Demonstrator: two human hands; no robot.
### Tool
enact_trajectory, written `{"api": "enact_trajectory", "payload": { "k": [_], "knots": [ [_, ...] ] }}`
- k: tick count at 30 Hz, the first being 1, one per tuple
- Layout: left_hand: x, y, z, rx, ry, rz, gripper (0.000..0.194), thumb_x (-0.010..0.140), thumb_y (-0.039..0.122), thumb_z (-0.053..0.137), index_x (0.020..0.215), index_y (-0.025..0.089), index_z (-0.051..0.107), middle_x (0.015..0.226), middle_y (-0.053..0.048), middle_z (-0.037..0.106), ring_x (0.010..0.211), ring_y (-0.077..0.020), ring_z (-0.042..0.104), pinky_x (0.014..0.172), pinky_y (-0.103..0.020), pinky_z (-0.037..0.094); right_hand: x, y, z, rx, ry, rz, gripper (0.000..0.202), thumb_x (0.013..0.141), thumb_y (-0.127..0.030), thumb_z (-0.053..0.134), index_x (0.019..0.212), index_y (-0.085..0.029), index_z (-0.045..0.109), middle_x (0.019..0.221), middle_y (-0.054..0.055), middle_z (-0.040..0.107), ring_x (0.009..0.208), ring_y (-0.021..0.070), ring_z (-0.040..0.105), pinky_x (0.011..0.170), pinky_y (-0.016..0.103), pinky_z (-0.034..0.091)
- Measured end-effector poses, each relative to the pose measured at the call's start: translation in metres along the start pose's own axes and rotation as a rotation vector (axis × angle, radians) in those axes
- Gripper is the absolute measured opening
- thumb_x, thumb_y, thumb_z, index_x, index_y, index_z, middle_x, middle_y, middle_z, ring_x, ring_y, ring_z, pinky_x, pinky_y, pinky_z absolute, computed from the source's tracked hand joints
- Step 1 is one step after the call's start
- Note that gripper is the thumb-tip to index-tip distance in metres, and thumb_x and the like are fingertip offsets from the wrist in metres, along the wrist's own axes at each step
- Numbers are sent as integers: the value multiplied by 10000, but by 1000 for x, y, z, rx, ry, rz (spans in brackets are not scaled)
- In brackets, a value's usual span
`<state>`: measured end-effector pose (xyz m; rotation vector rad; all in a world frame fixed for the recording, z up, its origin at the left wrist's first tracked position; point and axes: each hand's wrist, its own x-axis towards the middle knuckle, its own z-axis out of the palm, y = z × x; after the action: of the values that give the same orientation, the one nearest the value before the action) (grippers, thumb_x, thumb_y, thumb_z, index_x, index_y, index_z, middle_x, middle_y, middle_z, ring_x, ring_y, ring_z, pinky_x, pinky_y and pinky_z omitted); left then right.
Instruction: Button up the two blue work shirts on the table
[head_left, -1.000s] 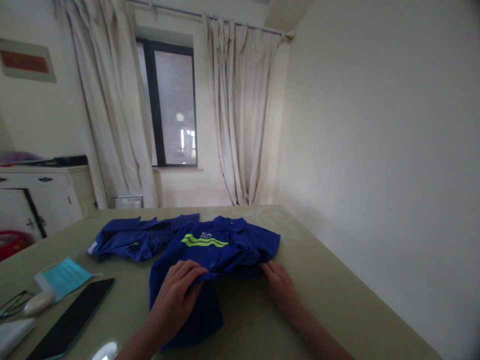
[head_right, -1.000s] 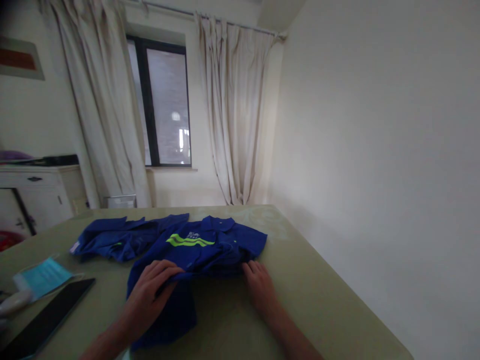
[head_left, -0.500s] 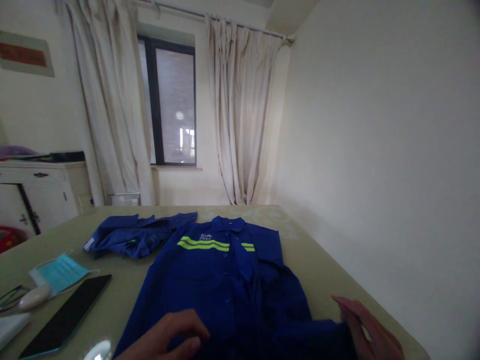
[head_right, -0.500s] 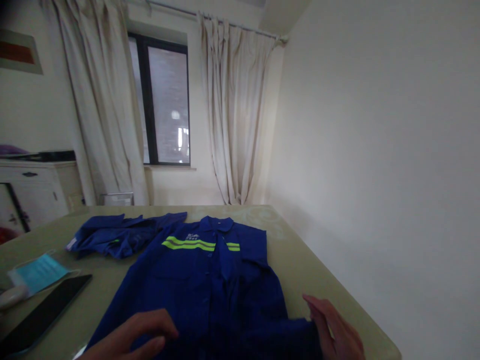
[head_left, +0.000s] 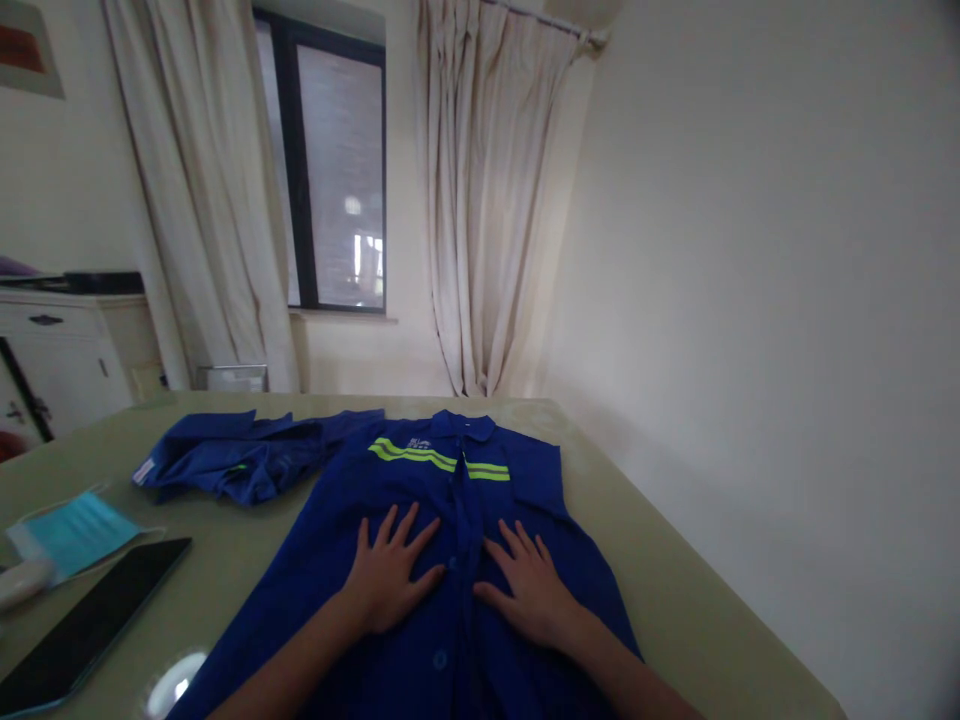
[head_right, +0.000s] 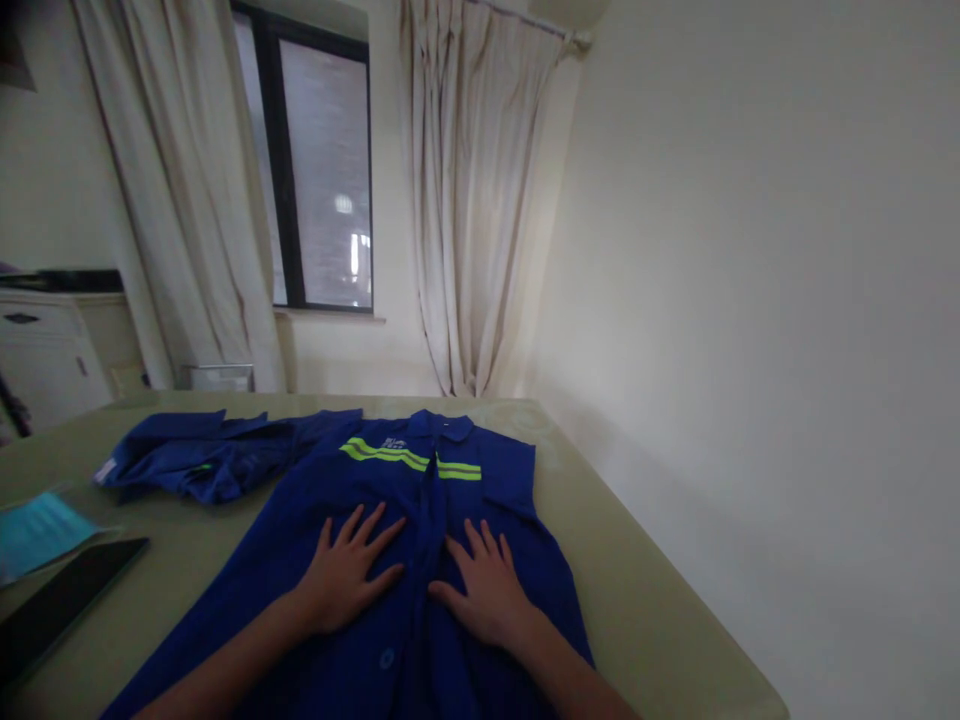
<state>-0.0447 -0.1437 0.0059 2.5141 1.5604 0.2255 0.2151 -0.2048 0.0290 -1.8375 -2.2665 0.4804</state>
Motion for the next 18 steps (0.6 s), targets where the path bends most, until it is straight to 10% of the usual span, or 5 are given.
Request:
{"api": "enact_trajectory", "payload": {
  "k": [14,18],
  "knots": [
    [135,-47,1,46,88,-128,742,910,776,377,1547,397,384,1677,-96,292,1531,-470,182,1133,-797,76,172,53,-6,-102,125,-64,707,952,-730,439,1543,-343,413,1667,84,294,1545,323,193,1217,562,107],
    [141,-48,-5,86,197,-107,506,1004,490,435,1436,260,563,1553,-133,500,1456,-395,388,1166,-688,248,191,61,-4,-119,137,-64,690,959,-724,424,1540,-352,418,1661,69,310,1541,310,206,1213,549,113]
  ]
}}
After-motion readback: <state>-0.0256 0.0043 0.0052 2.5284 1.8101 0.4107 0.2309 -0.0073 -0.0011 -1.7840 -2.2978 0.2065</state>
